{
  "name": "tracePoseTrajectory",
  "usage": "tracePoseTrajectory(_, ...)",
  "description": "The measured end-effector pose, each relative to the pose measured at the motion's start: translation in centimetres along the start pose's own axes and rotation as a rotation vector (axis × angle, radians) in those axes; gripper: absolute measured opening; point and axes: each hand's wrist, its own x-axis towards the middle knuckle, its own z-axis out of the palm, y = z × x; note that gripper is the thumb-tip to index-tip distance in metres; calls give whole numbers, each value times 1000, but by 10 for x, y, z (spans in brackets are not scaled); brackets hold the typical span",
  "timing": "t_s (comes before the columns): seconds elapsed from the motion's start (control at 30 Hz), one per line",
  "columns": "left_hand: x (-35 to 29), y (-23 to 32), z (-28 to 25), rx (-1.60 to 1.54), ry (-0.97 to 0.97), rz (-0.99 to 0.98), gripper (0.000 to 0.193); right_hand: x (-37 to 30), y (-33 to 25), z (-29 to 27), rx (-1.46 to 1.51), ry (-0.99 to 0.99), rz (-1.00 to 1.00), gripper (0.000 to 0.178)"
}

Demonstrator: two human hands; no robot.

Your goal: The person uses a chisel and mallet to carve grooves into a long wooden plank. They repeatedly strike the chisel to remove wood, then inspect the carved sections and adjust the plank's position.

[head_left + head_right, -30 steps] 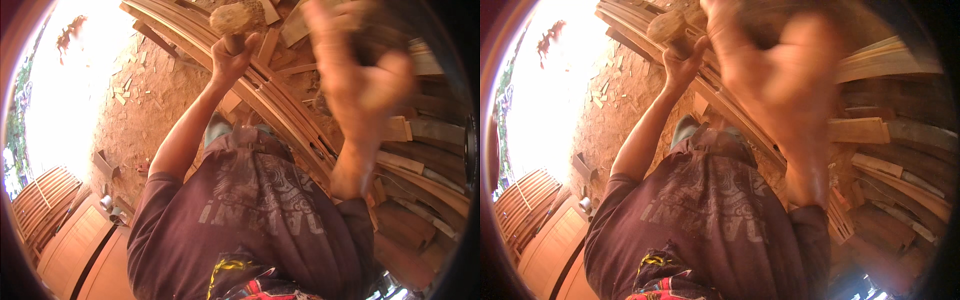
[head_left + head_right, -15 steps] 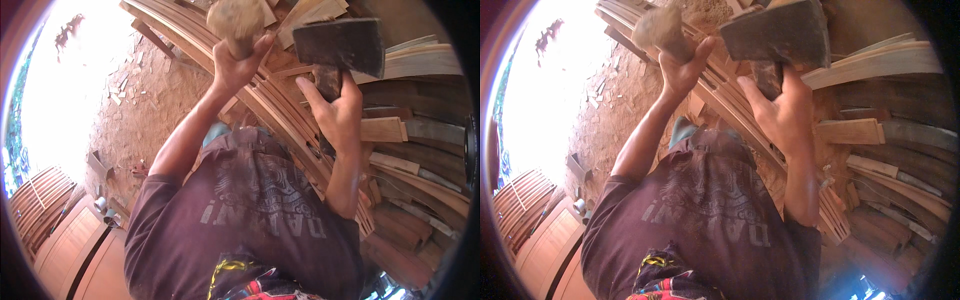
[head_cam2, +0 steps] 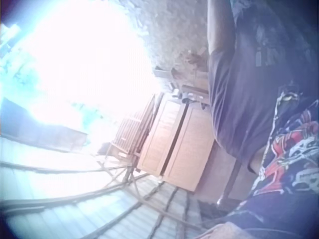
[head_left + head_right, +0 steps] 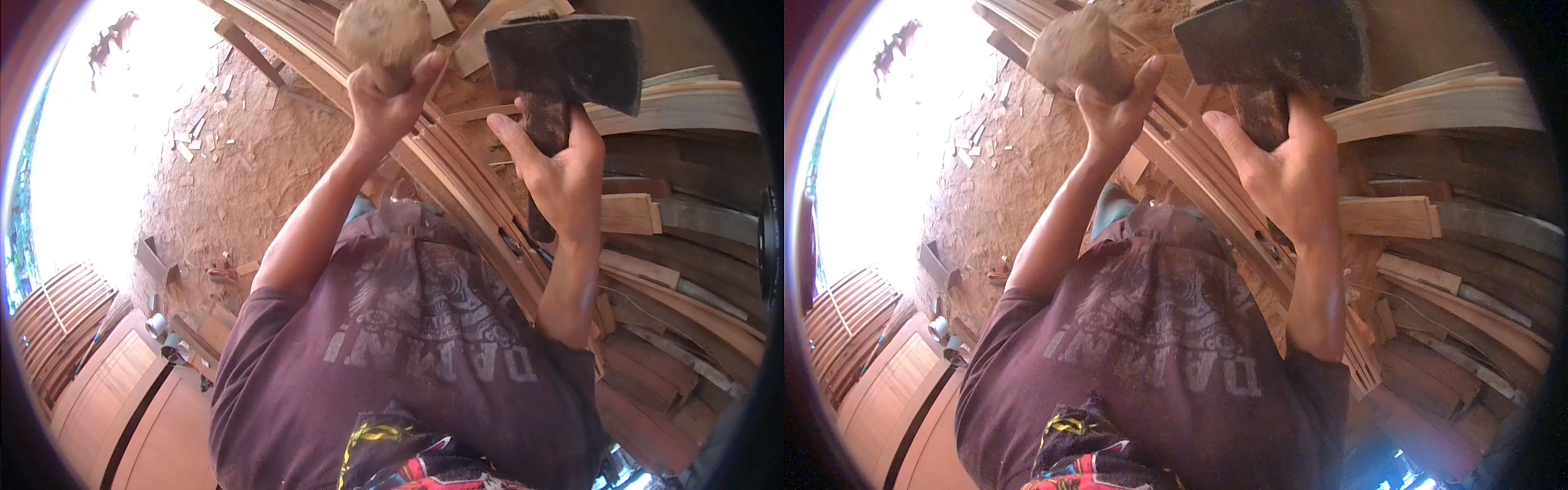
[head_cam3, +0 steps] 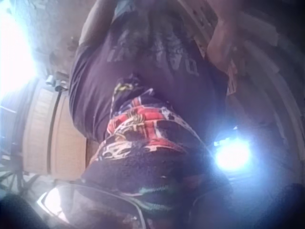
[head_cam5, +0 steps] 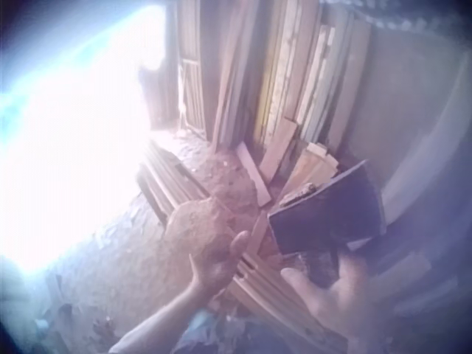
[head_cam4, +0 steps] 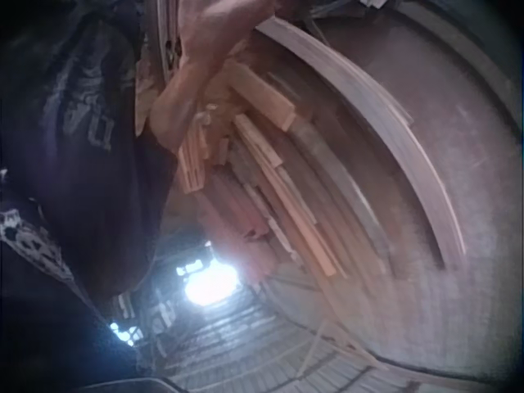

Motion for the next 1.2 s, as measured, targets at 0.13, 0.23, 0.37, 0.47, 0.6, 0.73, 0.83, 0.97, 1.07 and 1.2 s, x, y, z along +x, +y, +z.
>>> tracePoseTrajectory(0.13,12,-24,-6,-143,-31,-185,33,10,-2,5,-36,-14,-93,32)
tracePoseTrajectory(0.23,3,-20,-4,-85,-44,-142,32,15,-4,0,-79,30,-220,32)
tracePoseTrajectory(0.37,12,3,1,-84,-7,-18,38,23,-18,-11,-29,52,-205,30)
tracePoseTrajectory(0.47,32,24,-4,-149,-16,13,35,23,-19,-14,15,59,-110,30)
tracePoseTrajectory(0.6,28,13,-11,-117,-34,-119,31,23,-5,-14,66,51,-68,30)
tracePoseTrajectory(0.73,11,-8,-8,-134,13,-120,31,24,-7,-11,82,35,-8,28)
tracePoseTrajectory(0.83,4,-11,-5,-172,49,-119,32,28,-4,-11,75,34,-48,27)
tracePoseTrajectory(0.97,-10,-13,11,-143,97,-20,23,43,-22,-17,69,97,-209,22)
tracePoseTrajectory(1.07,-21,-11,16,-64,66,2,17,55,-52,-14,67,103,-350,19)
tracePoseTrajectory(1.2,-21,-26,26,-118,17,-101,20,60,-28,2,-507,-210,-486,30)
